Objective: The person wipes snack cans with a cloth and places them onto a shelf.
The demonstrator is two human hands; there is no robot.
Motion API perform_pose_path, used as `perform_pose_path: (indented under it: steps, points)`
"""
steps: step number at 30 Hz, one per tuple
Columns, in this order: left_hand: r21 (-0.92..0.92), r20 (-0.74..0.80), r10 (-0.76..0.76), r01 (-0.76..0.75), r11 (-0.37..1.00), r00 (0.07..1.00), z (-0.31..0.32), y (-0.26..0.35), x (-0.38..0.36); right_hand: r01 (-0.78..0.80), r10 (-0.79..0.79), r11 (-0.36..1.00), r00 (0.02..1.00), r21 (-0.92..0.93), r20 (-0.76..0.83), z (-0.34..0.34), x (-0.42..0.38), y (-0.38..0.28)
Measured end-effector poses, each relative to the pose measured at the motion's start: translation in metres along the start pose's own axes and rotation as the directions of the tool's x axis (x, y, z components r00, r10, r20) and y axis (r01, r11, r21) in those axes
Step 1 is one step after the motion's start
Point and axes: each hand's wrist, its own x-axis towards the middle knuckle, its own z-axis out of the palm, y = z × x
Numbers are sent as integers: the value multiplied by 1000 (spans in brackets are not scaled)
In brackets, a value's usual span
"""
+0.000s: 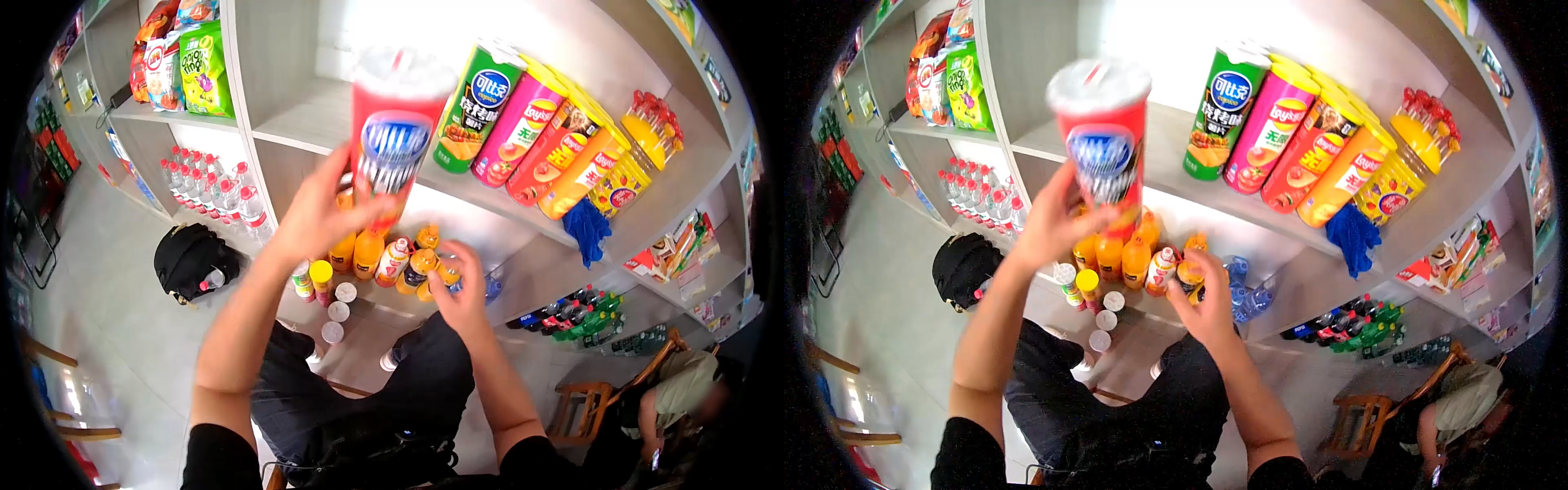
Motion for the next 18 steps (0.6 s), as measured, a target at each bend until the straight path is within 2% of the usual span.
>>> perform_pose_path:
  steps: [2, 4, 6, 9, 13, 16, 18]
  points:
    - [-19, 19, -14, 15, 1000, 1000, -3, -1, 40, 160, -158, 966, 987, -204, 26, -3, 34, -13]
    - [-1, 40, 10, -10, 1000, 999, -4, -17, 77, 362, -355, 852, 930, -377, 92, 3, 72, -25]
    - [-60, 86, 14, -9, 998, 996, -2, -42, 103, 364, -340, 814, 930, -453, 136, 18, 103, -27]
    - [-78, 153, -77, 90, 993, 985, 2, -60, 123, 334, -298, 771, 942, -542, 156, 39, 127, -21]
    - [-85, 105, -9, 18, 996, 994, 3, -83, 139, 278, -259, 726, 958, -629, 124, 55, 142, -9]
    - [-99, 197, -116, 138, 985, 973, 1, -95, 146, 206, -188, 689, 977, -695, 103, 66, 147, -9]
    - [-100, 176, -14, 32, 994, 984, 0, -100, 151, 197, -185, 633, 978, -748, 101, 72, 148, -4]
